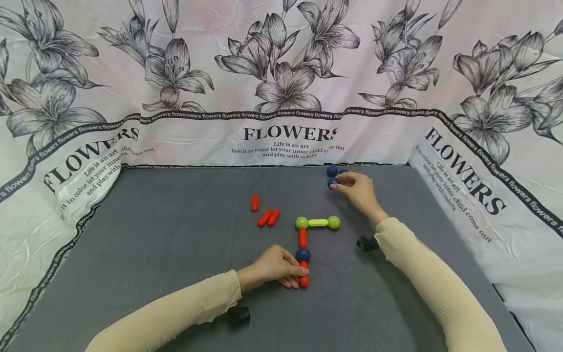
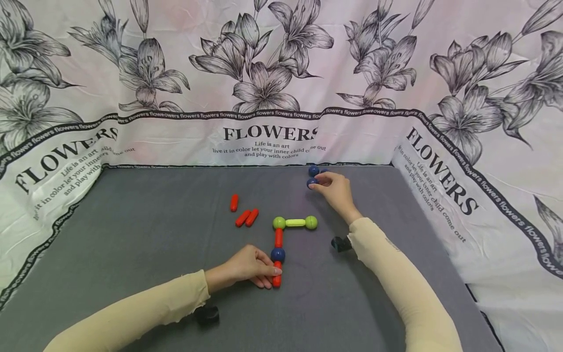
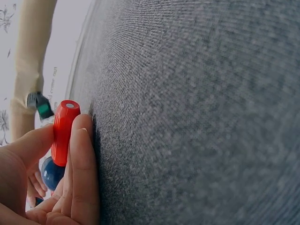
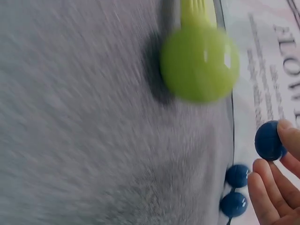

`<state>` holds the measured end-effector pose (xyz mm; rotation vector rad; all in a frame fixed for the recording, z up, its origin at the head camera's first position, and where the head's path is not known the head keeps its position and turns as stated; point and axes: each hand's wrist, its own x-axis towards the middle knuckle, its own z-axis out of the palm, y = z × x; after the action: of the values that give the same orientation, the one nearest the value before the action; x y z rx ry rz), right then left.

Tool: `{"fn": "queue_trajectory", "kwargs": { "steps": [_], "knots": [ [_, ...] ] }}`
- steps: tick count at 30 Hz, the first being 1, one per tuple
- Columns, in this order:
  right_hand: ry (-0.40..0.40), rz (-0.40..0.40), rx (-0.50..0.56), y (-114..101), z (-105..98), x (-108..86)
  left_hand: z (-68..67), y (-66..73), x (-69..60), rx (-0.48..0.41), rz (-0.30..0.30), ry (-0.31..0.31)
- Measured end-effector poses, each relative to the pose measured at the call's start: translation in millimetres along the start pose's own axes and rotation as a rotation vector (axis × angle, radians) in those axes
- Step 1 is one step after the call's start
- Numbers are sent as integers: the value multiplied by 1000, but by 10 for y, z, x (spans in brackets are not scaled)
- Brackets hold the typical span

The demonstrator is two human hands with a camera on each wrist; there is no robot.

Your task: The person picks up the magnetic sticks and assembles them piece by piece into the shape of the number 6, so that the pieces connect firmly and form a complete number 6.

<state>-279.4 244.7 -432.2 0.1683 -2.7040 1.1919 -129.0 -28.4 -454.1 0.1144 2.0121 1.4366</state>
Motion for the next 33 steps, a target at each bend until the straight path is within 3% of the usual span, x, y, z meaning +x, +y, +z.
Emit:
{"fn": "queue_trajectory", "kwargs": {
  "steps": [8,17,29,33],
  "knots": [
    [-54,-13,35,-238,35,-354,-34,28,14,10,-4,-37],
    [-185,3,170,-497,97,-942,-45,56,40,11,-13,-45],
    [-451,-13,436,-591,213,-1689,-73,33,38,-18,60,-76],
    [-520,-26,466,-611,278,-1863,-71,23,23,-10,73,-70]
  ]
}}
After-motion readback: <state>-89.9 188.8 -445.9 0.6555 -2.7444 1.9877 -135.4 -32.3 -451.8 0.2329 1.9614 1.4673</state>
